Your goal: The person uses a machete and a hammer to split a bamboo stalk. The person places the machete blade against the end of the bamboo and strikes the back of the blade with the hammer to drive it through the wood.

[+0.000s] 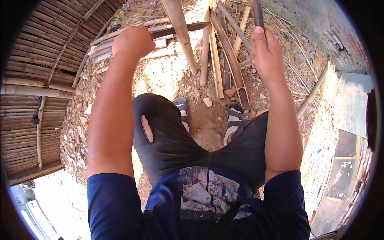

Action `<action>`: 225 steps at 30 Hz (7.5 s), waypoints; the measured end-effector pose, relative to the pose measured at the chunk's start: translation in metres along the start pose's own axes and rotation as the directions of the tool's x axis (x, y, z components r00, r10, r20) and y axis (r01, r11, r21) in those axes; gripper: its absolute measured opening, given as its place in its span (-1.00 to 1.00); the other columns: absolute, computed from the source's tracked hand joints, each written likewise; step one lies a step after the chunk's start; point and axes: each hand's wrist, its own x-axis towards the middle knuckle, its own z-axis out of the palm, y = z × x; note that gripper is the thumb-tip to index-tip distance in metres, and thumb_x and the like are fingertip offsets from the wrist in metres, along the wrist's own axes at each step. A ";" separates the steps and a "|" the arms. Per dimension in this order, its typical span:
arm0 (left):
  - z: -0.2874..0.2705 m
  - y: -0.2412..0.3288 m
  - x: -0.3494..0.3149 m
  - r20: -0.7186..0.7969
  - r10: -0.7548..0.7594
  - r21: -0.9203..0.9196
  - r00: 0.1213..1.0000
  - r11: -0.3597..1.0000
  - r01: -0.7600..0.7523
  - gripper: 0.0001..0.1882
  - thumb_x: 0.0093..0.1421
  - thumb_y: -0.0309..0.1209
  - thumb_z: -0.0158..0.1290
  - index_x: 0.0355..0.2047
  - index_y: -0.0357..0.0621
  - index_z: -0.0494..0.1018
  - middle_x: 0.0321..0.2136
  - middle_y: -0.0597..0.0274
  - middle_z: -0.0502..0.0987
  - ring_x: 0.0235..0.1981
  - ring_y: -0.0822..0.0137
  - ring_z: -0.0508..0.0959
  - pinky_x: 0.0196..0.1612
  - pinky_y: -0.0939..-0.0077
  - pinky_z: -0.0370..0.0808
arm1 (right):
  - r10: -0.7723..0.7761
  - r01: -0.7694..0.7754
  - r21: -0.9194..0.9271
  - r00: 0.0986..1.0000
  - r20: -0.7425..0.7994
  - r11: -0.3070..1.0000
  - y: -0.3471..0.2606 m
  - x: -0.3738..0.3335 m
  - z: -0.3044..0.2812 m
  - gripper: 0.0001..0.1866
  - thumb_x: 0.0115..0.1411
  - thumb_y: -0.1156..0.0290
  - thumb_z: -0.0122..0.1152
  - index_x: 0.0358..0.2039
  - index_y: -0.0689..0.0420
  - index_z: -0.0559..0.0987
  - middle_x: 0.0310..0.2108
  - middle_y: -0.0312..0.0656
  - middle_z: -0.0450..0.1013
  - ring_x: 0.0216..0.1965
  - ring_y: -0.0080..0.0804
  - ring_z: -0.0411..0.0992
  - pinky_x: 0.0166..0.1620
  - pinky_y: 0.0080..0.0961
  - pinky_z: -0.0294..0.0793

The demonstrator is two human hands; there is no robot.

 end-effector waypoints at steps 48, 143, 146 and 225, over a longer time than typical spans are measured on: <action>-0.009 0.015 -0.002 -0.010 -0.019 0.038 1.000 0.999 0.019 -0.68 0.18 -0.40 0.06 -0.08 -0.08 0.66 -0.05 0.06 0.67 -0.02 0.06 0.67 -0.01 0.16 0.63 | -0.097 0.116 0.110 0.982 -0.161 0.987 0.024 -0.010 0.045 -0.51 0.49 -0.06 -0.05 -0.19 0.19 0.47 -0.57 -0.21 0.36 -0.51 -0.39 0.39 -0.37 -0.30 0.41; 0.005 -0.012 -0.010 -0.075 0.092 -0.282 0.993 0.953 -0.109 -0.49 -0.03 -0.04 0.36 -0.27 -0.27 0.69 -0.28 -0.09 0.68 -0.22 -0.02 0.68 -0.09 0.15 0.60 | -0.178 0.197 -0.056 0.954 0.241 0.979 -0.028 -0.043 0.042 -0.58 0.47 0.07 0.02 -0.23 0.23 0.53 -0.57 -0.16 0.40 -0.51 -0.35 0.39 -0.36 -0.36 0.38; 0.004 -0.012 -0.010 -0.024 0.104 -0.281 0.994 0.954 -0.107 -0.50 -0.04 -0.06 0.35 -0.26 -0.26 0.69 -0.27 -0.07 0.69 -0.20 -0.01 0.69 -0.09 0.14 0.60 | -0.300 0.288 0.130 0.951 0.082 0.949 -0.041 -0.045 0.026 -0.62 0.49 0.10 0.04 -0.26 0.20 0.50 -0.59 -0.47 0.29 -0.55 -0.72 0.20 -0.47 -0.60 0.21; 0.018 0.018 -0.018 0.086 0.105 -0.259 0.991 0.963 -0.080 -0.61 0.05 -0.14 0.25 -0.24 -0.21 0.68 -0.27 -0.03 0.69 -0.21 0.02 0.69 -0.10 0.16 0.61 | -0.123 0.217 -0.238 0.927 0.355 0.947 -0.002 -0.043 0.061 -0.61 0.38 0.06 0.14 -0.23 0.19 0.54 -0.52 0.04 0.52 -0.43 0.06 0.54 -0.31 -0.10 0.47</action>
